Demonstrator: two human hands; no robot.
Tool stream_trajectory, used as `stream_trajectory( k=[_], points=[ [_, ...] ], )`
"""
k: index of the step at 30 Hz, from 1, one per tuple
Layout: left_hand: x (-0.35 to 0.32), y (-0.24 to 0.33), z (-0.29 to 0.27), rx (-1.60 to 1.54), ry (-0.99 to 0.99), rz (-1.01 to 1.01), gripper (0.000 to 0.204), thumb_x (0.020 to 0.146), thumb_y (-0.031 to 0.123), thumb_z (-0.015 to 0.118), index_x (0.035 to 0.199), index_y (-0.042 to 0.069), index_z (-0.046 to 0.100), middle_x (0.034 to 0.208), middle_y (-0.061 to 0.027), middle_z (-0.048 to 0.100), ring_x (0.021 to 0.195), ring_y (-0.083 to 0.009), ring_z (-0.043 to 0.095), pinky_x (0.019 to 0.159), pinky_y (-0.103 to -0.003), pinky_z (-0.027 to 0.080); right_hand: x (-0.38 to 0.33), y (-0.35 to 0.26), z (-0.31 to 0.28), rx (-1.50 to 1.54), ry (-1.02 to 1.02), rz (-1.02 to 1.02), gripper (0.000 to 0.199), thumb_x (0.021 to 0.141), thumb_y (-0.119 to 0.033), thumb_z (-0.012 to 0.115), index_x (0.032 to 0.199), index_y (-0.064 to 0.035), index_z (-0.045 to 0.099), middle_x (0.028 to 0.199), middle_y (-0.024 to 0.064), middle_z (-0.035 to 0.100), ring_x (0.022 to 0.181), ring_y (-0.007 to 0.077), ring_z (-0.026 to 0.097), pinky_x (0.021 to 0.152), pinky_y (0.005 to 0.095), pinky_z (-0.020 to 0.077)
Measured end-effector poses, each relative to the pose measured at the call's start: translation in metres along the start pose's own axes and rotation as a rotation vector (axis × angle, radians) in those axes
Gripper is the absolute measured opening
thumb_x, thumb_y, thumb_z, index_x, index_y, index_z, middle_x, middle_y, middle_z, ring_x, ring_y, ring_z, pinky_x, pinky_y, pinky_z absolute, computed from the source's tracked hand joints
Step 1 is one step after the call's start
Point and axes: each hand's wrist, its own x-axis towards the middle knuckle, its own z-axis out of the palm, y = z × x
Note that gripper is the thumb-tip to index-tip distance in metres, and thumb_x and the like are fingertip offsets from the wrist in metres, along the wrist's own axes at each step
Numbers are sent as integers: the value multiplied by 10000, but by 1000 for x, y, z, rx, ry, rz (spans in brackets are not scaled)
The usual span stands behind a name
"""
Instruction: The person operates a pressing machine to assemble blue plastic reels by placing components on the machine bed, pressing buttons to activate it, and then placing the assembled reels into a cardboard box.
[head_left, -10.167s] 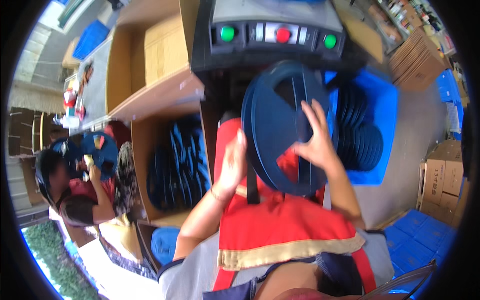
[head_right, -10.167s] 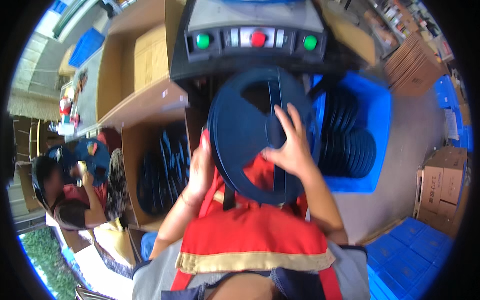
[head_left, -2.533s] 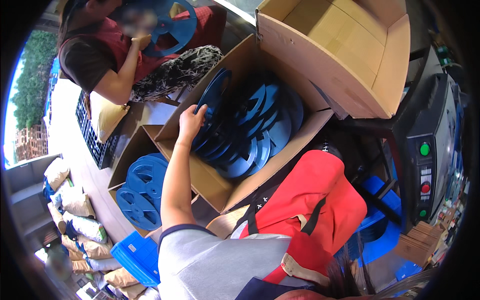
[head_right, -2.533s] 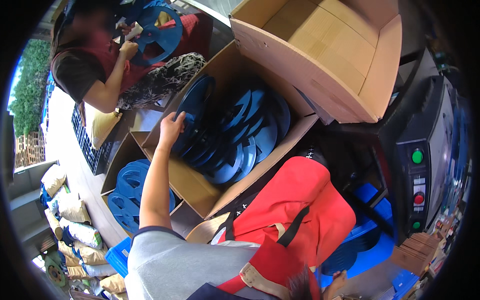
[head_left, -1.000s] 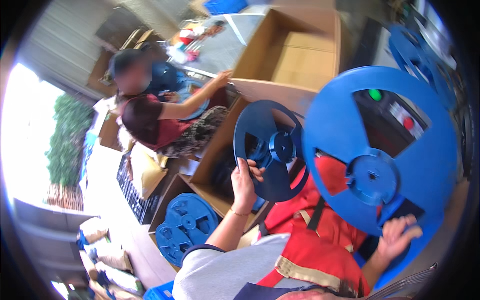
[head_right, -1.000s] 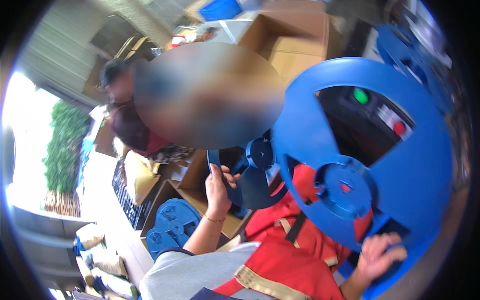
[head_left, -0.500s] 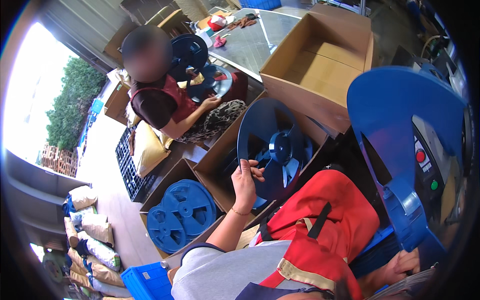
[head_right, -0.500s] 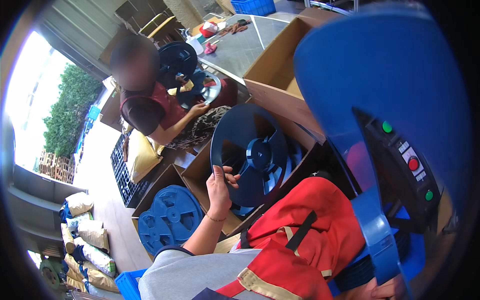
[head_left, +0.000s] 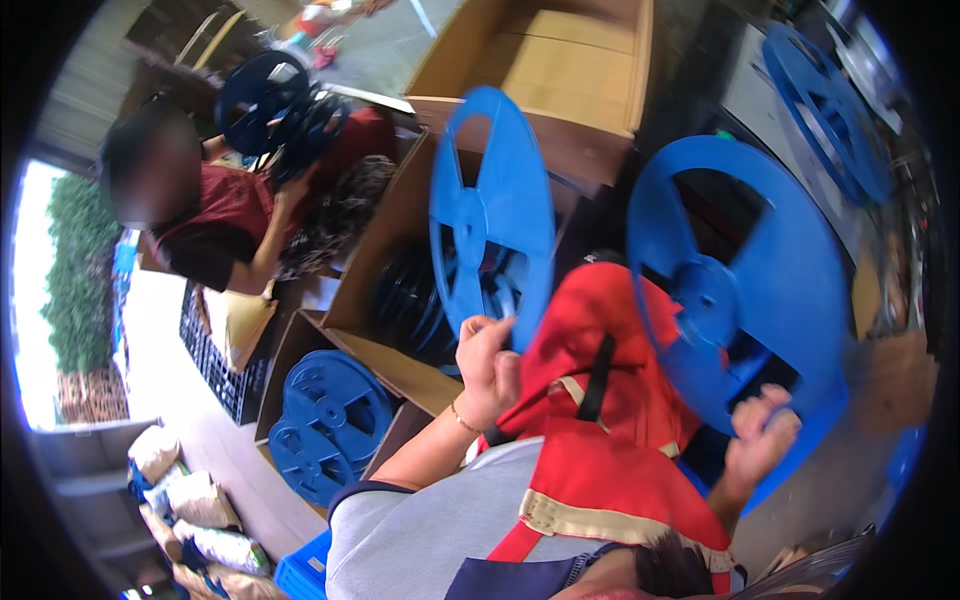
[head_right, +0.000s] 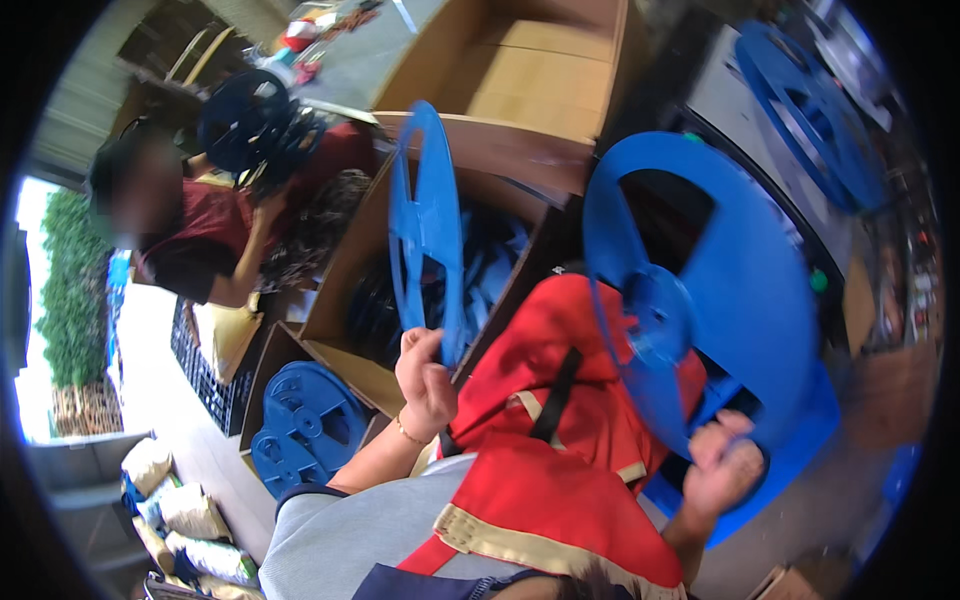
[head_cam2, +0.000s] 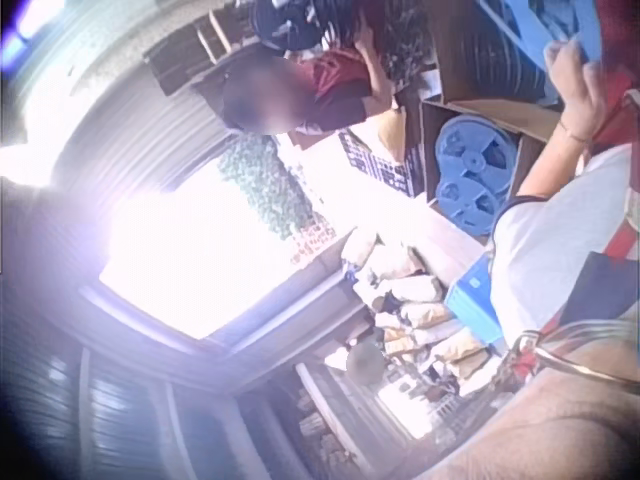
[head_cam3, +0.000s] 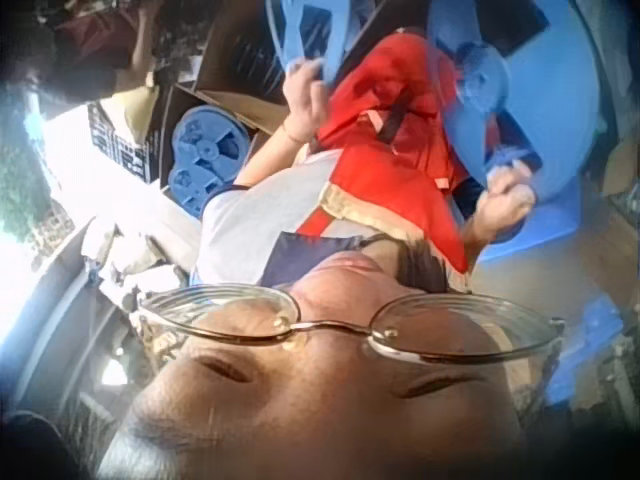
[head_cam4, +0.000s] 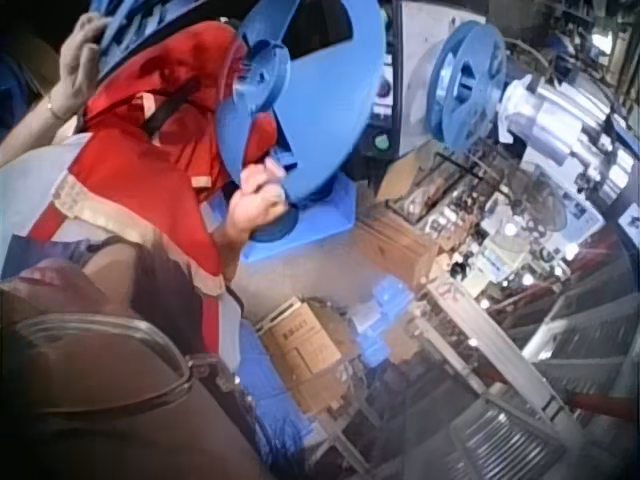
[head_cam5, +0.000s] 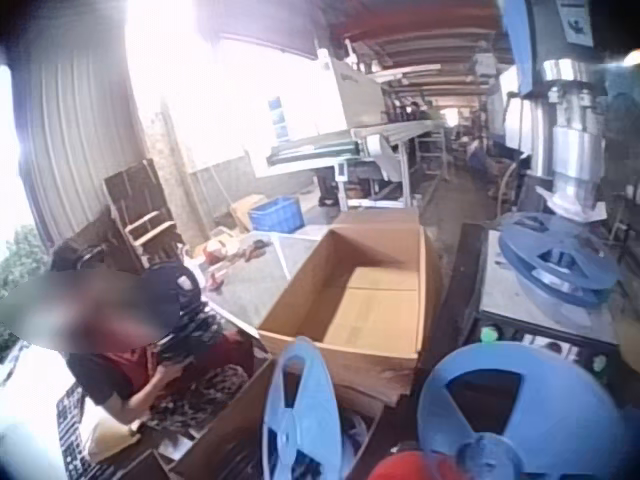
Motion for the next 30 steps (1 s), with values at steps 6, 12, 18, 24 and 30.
stream_trajectory(
  k=[6,12,18,24,30],
  points=[
    [-14,40,55,119,-462,434,445,783,434,723,1000,51,657,612,13,514,528,-150,506,755,-312,406,6,39,46,155,17,346,651,857,-666,463,962,-31,562,585,-25,392,477,76,337,435,242,270],
    [-25,47,79,10,-636,453,424,764,420,744,989,71,661,607,17,529,522,-148,515,747,-305,419,2,44,48,274,-62,332,617,727,-725,604,787,-132,443,617,-56,352,502,87,325,463,253,293],
    [-22,44,86,-58,-698,509,416,739,416,755,994,103,657,703,-6,569,675,-165,556,827,-366,422,-1,22,59,-9,-31,340,283,833,-272,756,793,-14,648,680,-2,601,622,38,522,548,209,408],
    [7,-3,57,113,-600,-288,1149,555,325,898,1457,50,242,1437,-307,226,1254,-470,394,1024,-484,388,-9,6,79,-229,-257,148,182,867,-111,696,776,39,646,680,59,657,598,85,599,504,238,435],
    [-6,-34,50,-619,-733,-559,712,722,98,835,1317,5,454,1119,-93,600,995,-174,570,851,-333,501,2,-7,136,-520,-632,-421,225,685,-18,745,880,10,638,686,147,624,582,276,642,523,316,488]
  ],
)
